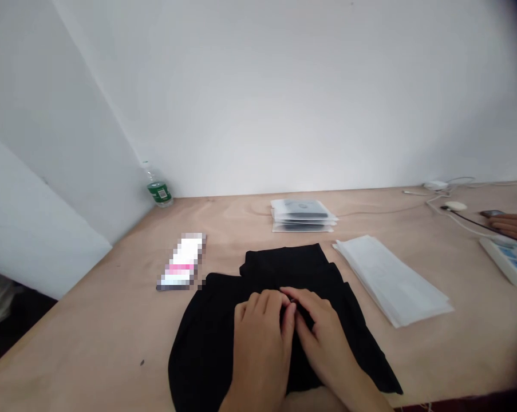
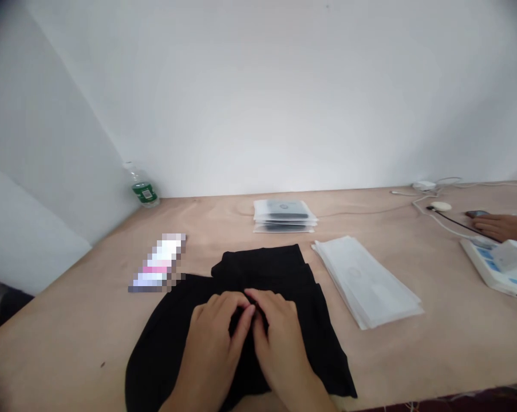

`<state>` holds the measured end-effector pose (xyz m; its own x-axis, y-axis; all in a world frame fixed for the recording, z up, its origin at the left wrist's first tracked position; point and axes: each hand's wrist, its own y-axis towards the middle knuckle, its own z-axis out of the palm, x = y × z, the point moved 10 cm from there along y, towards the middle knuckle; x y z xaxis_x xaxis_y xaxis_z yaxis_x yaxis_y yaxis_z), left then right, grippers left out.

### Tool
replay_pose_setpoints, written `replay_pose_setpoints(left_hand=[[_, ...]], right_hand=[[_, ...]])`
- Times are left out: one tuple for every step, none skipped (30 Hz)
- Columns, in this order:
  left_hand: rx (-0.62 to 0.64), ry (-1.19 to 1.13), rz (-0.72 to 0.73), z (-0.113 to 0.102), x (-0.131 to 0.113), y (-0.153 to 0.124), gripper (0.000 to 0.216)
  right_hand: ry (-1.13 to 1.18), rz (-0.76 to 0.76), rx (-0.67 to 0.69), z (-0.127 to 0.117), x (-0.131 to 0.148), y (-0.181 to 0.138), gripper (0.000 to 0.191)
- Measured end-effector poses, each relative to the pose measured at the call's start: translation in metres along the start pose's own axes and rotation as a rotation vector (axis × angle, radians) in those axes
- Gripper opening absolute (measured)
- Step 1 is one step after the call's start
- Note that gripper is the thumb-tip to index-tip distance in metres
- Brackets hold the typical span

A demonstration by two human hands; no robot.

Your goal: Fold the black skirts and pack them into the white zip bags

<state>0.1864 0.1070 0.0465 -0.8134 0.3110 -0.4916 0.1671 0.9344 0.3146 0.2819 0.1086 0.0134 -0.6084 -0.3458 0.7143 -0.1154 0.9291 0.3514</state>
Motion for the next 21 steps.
replay_pose_setpoints(left_hand=[[0.001, -0.017, 0.023, 0.003, -0.001, -0.003, 0.015], [-0.011, -0.035, 0.033, 0.004, 0.001, -0.006, 0.014], [-0.037, -0.051, 0.033, 0.002, 0.006, -0.010, 0.013], [-0.076, -0.060, 0.019, -0.003, 0.012, -0.015, 0.012], [-0.120, -0.060, -0.007, -0.009, 0.020, -0.019, 0.013], [-0.165, -0.055, -0.044, -0.015, 0.030, -0.023, 0.014], [-0.208, -0.047, -0.093, -0.020, 0.040, -0.028, 0.016], [-0.239, -0.036, -0.152, -0.025, 0.050, -0.031, 0.019], [-0.251, -0.026, -0.220, -0.027, 0.061, -0.035, 0.022], [-0.245, -0.019, -0.289, -0.027, 0.071, -0.037, 0.026], [-0.222, -0.018, -0.352, -0.025, 0.080, -0.039, 0.031], [-0.188, -0.020, -0.402, -0.022, 0.087, -0.040, 0.036], [-0.150, -0.025, -0.437, -0.019, 0.092, -0.041, 0.040], [-0.117, -0.029, -0.456, -0.016, 0.094, -0.040, 0.043], [-0.093, -0.033, -0.464, -0.013, 0.095, -0.040, 0.044], [-0.075, -0.035, -0.464, -0.011, 0.095, -0.039, 0.045], [-0.061, -0.036, -0.462, -0.010, 0.095, -0.038, 0.045], [-0.048, -0.037, -0.461, -0.008, 0.094, -0.037, 0.046], [-0.036, -0.039, -0.462, -0.007, 0.094, -0.036, 0.046], [-0.026, -0.041, -0.465, -0.006, 0.094, -0.036, 0.046], [-0.017, -0.044, -0.469, -0.005, 0.094, -0.036, 0.047]], right_hand=[[-0.035, 0.016, -0.011, -0.004, -0.006, -0.001, 0.035], [-0.070, 0.037, -0.021, -0.007, -0.012, -0.002, 0.032], [-0.104, 0.054, -0.027, -0.010, -0.017, -0.003, 0.031], [-0.133, 0.066, -0.034, -0.013, -0.019, -0.004, 0.030], [-0.154, 0.073, -0.038, -0.014, -0.019, -0.005, 0.029], [-0.170, 0.076, -0.035, -0.015, -0.017, -0.005, 0.029], [-0.182, 0.073, -0.022, -0.013, -0.014, -0.004, 0.030], [-0.194, 0.067, -0.003, -0.011, -0.010, -0.003, 0.032], [-0.204, 0.057, 0.028, -0.007, -0.006, -0.001, 0.034], [-0.212, 0.053, 0.058, -0.002, -0.002, 0.001, 0.034], [-0.214, 0.056, 0.086, 0.003, 0.000, 0.002, 0.033], [-0.212, 0.066, 0.104, 0.006, 0.000, 0.003, 0.030], [-0.211, 0.083, 0.112, 0.009, -0.002, 0.004, 0.027], [-0.216, 0.104, 0.112, 0.010, -0.005, 0.005, 0.025], [-0.232, 0.126, 0.104, 0.011, -0.008, 0.006, 0.024], [-0.254, 0.144, 0.094, 0.011, -0.012, 0.006, 0.024], [-0.274, 0.157, 0.087, 0.011, -0.015, 0.007, 0.026], [-0.285, 0.164, 0.079, 0.011, -0.018, 0.007, 0.030], [-0.279, 0.163, 0.078, 0.011, -0.018, 0.008, 0.033], [-0.254, 0.156, 0.081, 0.012, -0.017, 0.009, 0.035], [-0.212, 0.147, 0.084, 0.012, -0.015, 0.009, 0.033]])
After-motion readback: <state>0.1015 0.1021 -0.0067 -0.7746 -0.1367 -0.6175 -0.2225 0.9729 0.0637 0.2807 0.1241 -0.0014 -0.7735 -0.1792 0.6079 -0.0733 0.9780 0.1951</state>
